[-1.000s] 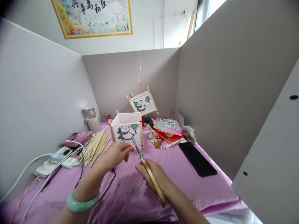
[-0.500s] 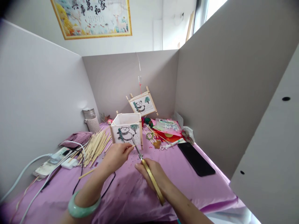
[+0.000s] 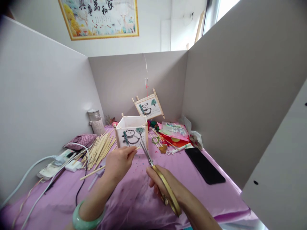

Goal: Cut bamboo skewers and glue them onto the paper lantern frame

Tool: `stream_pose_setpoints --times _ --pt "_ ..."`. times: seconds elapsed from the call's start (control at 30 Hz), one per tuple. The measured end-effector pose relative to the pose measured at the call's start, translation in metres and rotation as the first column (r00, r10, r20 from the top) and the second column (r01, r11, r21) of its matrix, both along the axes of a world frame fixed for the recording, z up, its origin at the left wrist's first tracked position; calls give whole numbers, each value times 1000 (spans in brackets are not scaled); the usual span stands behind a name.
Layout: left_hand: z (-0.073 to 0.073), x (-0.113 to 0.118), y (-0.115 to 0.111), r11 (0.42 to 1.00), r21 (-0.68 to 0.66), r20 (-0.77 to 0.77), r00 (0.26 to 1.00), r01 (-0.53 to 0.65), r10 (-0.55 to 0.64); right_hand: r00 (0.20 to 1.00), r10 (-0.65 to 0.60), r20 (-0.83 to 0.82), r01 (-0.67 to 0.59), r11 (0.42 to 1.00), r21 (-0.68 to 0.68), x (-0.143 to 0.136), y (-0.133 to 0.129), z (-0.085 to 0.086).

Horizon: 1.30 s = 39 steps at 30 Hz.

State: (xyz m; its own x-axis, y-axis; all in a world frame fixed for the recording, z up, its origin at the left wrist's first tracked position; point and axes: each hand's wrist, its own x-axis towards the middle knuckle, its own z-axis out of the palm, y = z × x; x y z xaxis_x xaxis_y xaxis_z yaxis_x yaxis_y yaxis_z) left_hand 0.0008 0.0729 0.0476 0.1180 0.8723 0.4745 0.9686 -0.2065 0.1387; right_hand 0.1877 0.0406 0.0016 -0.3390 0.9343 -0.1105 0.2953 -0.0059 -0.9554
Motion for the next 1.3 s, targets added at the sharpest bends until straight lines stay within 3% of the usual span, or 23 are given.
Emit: stream_pose_setpoints --times 0.23,0.6,0.9,1.3 --pt "0 0 -1 999 29 -36 999 -24 25 999 16 47 -19 999 44 -3 -10 11" --pt "-8 1 3 994 84 -38 997 -64 68 996 -21 83 13 996 93 -9 -12 13" --pt "-5 1 4 994 88 -36 997 -59 63 995 -25 92 7 980 199 -9 -6 6" --pt "-4 -1 4 990 121 -22 996 -79 82 997 -48 53 36 980 197 -15 -1 -1"
